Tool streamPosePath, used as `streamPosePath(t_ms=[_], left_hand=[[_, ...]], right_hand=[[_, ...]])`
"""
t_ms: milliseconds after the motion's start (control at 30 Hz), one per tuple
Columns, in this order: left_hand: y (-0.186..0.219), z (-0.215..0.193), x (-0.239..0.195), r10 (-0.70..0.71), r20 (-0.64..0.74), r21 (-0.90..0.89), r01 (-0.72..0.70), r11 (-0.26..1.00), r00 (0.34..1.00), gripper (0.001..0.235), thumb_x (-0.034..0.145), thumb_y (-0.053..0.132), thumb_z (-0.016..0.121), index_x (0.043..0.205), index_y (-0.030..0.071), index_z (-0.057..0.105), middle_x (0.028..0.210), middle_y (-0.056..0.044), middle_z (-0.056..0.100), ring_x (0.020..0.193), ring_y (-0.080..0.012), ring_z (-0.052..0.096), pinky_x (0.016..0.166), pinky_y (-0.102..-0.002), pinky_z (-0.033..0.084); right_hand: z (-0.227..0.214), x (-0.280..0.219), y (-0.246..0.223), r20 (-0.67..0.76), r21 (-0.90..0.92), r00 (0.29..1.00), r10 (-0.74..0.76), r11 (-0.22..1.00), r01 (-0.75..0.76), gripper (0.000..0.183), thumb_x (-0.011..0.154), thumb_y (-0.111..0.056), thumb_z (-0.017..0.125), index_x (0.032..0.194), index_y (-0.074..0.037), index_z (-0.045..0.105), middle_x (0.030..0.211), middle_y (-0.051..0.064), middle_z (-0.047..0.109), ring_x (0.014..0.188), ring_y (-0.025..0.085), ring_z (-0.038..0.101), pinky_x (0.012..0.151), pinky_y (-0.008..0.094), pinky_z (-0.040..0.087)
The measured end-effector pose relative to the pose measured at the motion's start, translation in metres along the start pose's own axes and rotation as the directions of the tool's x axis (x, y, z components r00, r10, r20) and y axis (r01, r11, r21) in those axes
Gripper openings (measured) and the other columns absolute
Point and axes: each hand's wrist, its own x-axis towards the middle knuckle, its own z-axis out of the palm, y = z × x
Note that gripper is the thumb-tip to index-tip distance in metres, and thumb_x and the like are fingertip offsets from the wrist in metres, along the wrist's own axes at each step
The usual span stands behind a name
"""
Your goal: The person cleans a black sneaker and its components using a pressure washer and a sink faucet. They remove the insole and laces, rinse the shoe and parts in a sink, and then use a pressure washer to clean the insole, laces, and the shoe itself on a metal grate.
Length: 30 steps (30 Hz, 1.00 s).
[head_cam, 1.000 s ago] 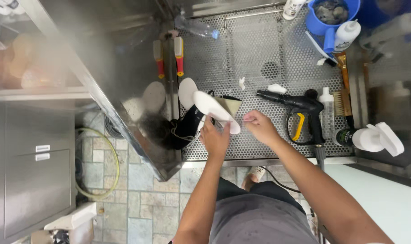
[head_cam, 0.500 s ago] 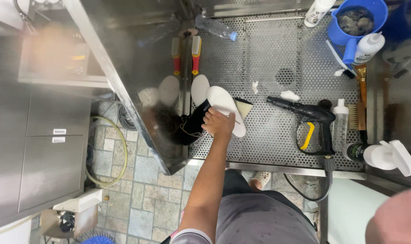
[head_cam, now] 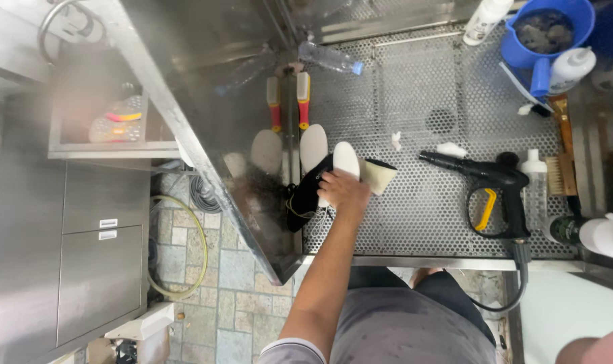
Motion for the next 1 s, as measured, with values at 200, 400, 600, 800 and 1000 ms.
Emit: streamPosePath(t_ms=[200, 400, 600, 800, 1000], left_hand=[[-0.022, -0.049, -0.005, 0.007, -0.06, -0.314, -0.025, 0.949, 0.998, 0.04, 0.095, 0.031, 0.06, 0.123, 0.001, 0.062, 0.11, -0.022, 0.072, 0.099, -0.0417, 0.072, 0.085, -0.048, 0.056], [0.013, -0.046, -0.018, 0.181, -0.281, -0.807, -0.334, 0.488, 0.942, 0.033, 0.097, 0.03, 0.064, 0.117, 0.004, 0.07, 0.092, -0.018, 0.078, 0.085, -0.0351, 0.078, 0.076, -0.042, 0.059], [0.059, 0.047, 0.015, 0.489, -0.384, -0.565, -0.618, 0.547, 0.783, 0.028, 0.102, 0.029, 0.058, 0.113, 0.004, 0.067, 0.099, -0.02, 0.074, 0.098, -0.0398, 0.067, 0.092, -0.049, 0.05], [-0.001, 0.074, 0.027, 0.315, -0.293, -0.088, -0.353, 0.931, 0.903, 0.037, 0.099, 0.04, 0.056, 0.109, 0.007, 0.069, 0.102, -0.019, 0.073, 0.103, -0.036, 0.067, 0.098, -0.052, 0.043], [-0.013, 0.05, 0.008, 0.217, -0.104, -0.449, -0.24, 0.861, 0.971, 0.036, 0.096, 0.04, 0.065, 0.105, 0.006, 0.072, 0.097, -0.016, 0.075, 0.089, -0.0317, 0.07, 0.084, -0.046, 0.051]], right_hand=[[-0.025, 0.015, -0.013, 0.045, -0.022, 0.999, -0.023, 0.999, 0.024, 0.032, 0.09, -0.003, 0.074, 0.114, -0.003, 0.053, 0.114, 0.012, 0.059, 0.099, 0.02, 0.059, 0.092, 0.029, 0.049], [-0.071, 0.005, 0.018, 0.04, -0.125, 0.997, 0.068, 0.99, -0.063, 0.032, 0.09, -0.003, 0.074, 0.115, -0.002, 0.053, 0.117, 0.013, 0.06, 0.1, 0.021, 0.06, 0.093, 0.03, 0.049], [-0.096, -0.08, 0.179, -0.057, -0.846, 0.753, 0.656, 0.369, -0.386, 0.07, 0.083, -0.019, 0.082, 0.139, 0.002, 0.046, 0.131, 0.024, 0.054, 0.124, 0.042, 0.054, 0.104, 0.05, 0.045], [-0.117, -0.167, 0.252, -0.217, -0.896, 0.383, 0.898, -0.026, -0.444, 0.104, 0.082, -0.026, 0.079, 0.155, 0.007, 0.012, 0.138, 0.037, 0.045, 0.126, 0.051, 0.048, 0.106, 0.054, 0.041], [-0.133, -0.195, 0.273, -0.17, -0.929, 0.682, 0.711, 0.115, -0.352, 0.093, 0.08, -0.016, 0.075, 0.154, 0.017, 0.03, 0.13, 0.035, 0.058, 0.123, 0.05, 0.055, 0.107, 0.054, 0.045]])
